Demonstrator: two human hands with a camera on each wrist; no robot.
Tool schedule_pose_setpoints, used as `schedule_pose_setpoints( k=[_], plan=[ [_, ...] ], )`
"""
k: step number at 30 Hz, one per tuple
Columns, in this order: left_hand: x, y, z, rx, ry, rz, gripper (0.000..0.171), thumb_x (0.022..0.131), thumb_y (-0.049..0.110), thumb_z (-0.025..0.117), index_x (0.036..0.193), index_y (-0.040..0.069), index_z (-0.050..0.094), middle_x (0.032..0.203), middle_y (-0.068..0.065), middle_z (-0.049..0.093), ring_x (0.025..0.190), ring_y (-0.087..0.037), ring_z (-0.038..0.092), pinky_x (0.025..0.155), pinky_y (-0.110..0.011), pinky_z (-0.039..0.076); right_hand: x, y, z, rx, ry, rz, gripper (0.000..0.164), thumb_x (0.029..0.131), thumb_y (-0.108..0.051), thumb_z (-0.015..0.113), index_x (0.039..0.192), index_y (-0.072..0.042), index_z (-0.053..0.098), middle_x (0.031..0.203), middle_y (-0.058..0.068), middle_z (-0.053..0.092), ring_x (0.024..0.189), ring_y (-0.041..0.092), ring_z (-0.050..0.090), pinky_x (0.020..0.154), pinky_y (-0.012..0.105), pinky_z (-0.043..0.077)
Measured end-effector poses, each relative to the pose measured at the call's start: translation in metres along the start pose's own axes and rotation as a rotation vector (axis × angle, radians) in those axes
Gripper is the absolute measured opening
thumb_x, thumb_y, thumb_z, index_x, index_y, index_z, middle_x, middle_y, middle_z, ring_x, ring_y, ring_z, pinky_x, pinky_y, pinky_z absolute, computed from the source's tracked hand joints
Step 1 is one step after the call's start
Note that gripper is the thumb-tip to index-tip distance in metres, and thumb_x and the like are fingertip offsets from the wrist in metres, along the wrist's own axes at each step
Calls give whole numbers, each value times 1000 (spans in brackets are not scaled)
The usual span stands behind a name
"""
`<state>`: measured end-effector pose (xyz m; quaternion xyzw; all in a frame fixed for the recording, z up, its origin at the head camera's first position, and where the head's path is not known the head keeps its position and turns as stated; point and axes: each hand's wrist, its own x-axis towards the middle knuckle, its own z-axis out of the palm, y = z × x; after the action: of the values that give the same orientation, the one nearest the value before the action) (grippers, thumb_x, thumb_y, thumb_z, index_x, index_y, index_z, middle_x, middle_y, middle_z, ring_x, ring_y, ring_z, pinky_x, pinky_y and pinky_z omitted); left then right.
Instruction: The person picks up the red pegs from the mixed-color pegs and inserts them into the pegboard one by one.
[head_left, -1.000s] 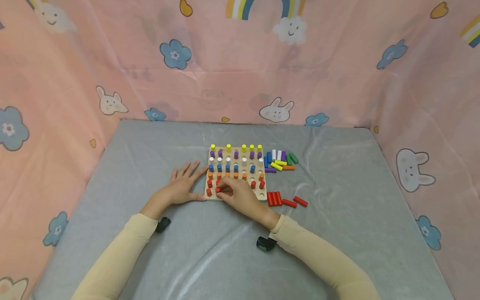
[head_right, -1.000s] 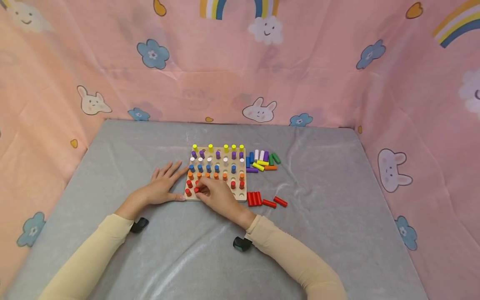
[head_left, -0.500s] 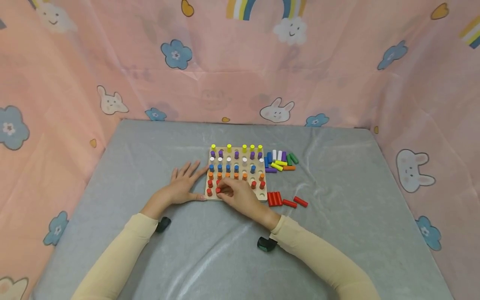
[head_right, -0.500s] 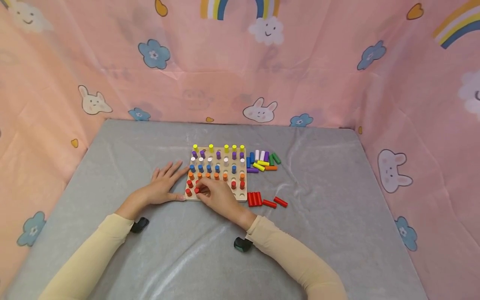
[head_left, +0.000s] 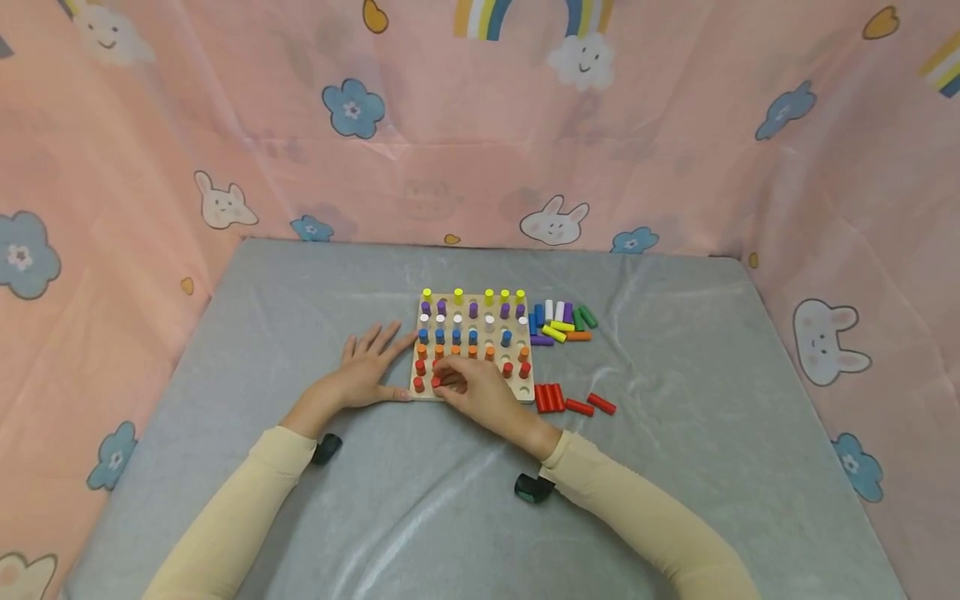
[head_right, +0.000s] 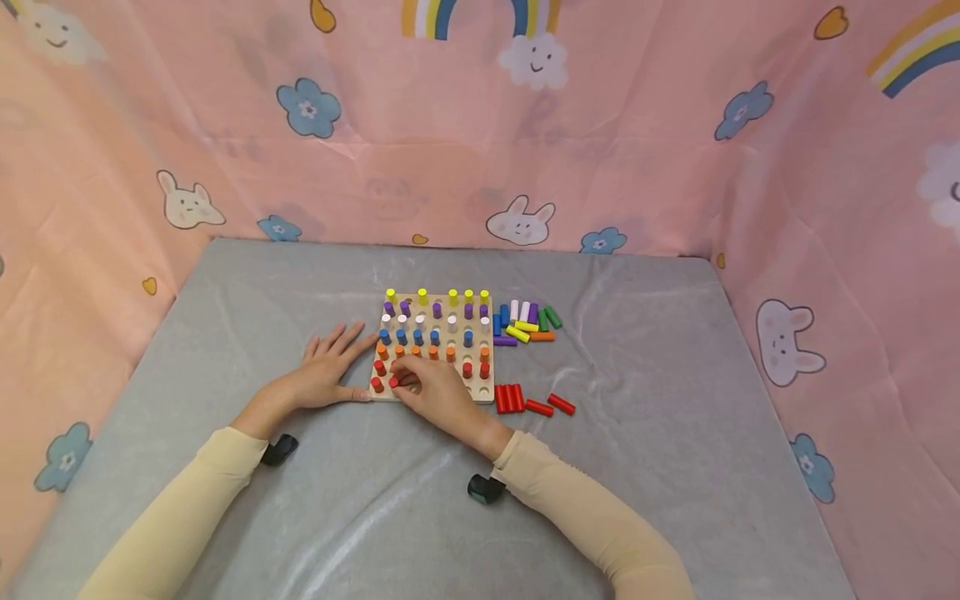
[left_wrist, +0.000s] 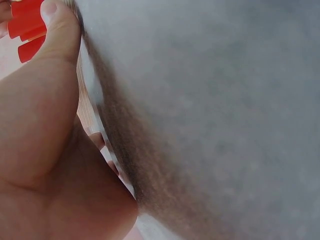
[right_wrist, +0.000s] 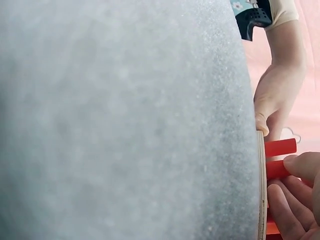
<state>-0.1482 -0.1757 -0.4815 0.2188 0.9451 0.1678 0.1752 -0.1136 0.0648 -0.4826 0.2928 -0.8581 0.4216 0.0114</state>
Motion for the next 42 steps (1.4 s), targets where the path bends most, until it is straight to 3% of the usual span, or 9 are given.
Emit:
schedule_pose_setpoints(
  k=[13,19,30,42],
  plan=[
    [-1,2,-1,-2,9,9,100,83,54,72,160,25,15,168,-15,4,154,-45,1,115,-74,3,-5,-1,-7,58,1,6,28,87,-10,76,113,-6,68,104,6,75,92,16,75,78,26,60],
    [-1,3,-3,1,8,7,100,83,53,72,160,25,15,168,-15,5,154,-46,1,115,-74,3,-7,-2,-17,45,5,10,26,88,-11,75,113,-8,69,104,6,75,89,15,75,76,22,59],
    [0,1,-2,8,3,13,100,84,55,71,161,25,14,168,-15,4,153,-46,1,115,-74,3,-18,3,-43,47,22,29,20,86,-12,77,105,-7,72,97,5,76,85,12,73,71,23,59],
    [-1,1,-2,5,-13,13,102,83,58,69,161,27,11,169,-14,1,154,-45,-2,116,-74,2,-37,15,-77,45,5,93,22,85,-12,78,106,-8,74,98,2,75,85,11,69,72,25,58]
  ],
)
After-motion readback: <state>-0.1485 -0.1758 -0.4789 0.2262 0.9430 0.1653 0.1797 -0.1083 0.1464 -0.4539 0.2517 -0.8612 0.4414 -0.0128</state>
